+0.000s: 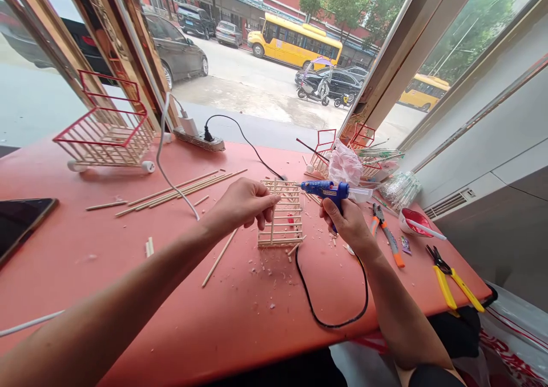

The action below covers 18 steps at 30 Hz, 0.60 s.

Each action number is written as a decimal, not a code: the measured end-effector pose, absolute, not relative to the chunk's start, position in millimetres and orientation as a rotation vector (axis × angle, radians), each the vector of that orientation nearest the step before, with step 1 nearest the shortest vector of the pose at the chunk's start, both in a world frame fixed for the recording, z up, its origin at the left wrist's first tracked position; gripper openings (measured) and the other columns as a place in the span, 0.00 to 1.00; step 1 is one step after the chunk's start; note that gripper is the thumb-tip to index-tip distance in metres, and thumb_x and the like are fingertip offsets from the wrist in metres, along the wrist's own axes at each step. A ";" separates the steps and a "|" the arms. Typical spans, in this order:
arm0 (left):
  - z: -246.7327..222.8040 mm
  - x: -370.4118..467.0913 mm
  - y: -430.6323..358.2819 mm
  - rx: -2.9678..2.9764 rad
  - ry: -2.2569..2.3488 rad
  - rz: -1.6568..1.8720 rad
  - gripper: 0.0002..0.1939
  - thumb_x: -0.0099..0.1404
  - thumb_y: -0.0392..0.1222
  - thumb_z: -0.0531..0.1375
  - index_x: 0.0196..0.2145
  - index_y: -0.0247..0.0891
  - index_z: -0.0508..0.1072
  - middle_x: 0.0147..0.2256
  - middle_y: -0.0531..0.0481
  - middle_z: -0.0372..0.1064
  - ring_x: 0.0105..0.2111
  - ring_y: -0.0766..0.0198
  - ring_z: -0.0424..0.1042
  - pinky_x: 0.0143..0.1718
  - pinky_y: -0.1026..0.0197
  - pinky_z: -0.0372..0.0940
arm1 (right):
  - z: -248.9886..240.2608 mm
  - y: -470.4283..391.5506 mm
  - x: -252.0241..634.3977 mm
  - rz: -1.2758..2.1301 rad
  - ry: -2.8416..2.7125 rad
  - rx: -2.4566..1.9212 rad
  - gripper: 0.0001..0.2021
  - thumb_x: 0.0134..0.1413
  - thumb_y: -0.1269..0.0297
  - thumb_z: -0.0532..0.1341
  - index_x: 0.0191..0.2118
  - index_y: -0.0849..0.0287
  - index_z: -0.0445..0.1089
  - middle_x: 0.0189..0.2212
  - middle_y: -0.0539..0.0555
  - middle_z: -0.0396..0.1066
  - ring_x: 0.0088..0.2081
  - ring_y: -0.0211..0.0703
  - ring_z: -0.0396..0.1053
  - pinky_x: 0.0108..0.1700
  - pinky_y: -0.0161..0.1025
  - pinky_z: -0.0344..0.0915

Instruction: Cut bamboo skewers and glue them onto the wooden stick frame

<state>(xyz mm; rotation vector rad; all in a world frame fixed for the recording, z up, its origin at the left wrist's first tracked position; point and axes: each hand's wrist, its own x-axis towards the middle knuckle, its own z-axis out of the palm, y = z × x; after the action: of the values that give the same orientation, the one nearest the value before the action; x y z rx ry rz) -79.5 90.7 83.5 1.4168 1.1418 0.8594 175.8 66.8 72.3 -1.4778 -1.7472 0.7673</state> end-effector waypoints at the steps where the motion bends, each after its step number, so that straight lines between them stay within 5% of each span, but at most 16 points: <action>1: 85.8 -76.6 94.4 1.460 1.147 0.837 0.18 0.54 0.48 0.68 0.13 0.37 0.73 0.16 0.41 0.72 0.12 0.61 0.68 0.10 0.66 0.50 | 72.0 67.4 176.5 0.772 -1.745 -1.474 0.30 0.61 0.32 0.55 0.29 0.59 0.68 0.22 0.49 0.66 0.18 0.34 0.63 0.21 0.33 0.60; 8: 93.1 -54.9 106.5 1.792 1.328 0.625 0.19 0.57 0.34 0.60 0.09 0.38 0.67 0.12 0.47 0.69 0.11 0.62 0.70 0.14 0.66 0.56 | 71.1 69.0 180.3 0.759 -1.750 -1.455 0.30 0.62 0.33 0.54 0.30 0.59 0.69 0.22 0.49 0.66 0.18 0.34 0.63 0.21 0.33 0.59; 18: 106.8 -42.9 106.5 1.983 1.487 0.245 0.16 0.59 0.34 0.56 0.14 0.37 0.66 0.17 0.49 0.74 0.17 0.65 0.74 0.24 0.65 0.64 | 74.0 65.0 178.5 0.707 -1.777 -1.409 0.30 0.63 0.33 0.54 0.29 0.58 0.69 0.21 0.50 0.68 0.19 0.34 0.63 0.24 0.34 0.59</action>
<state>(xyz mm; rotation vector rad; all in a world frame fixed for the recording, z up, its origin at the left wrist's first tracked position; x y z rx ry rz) -42.9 106.5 106.8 1.9829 1.4865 0.2454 178.5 65.0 74.0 -1.4090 -1.7766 0.7067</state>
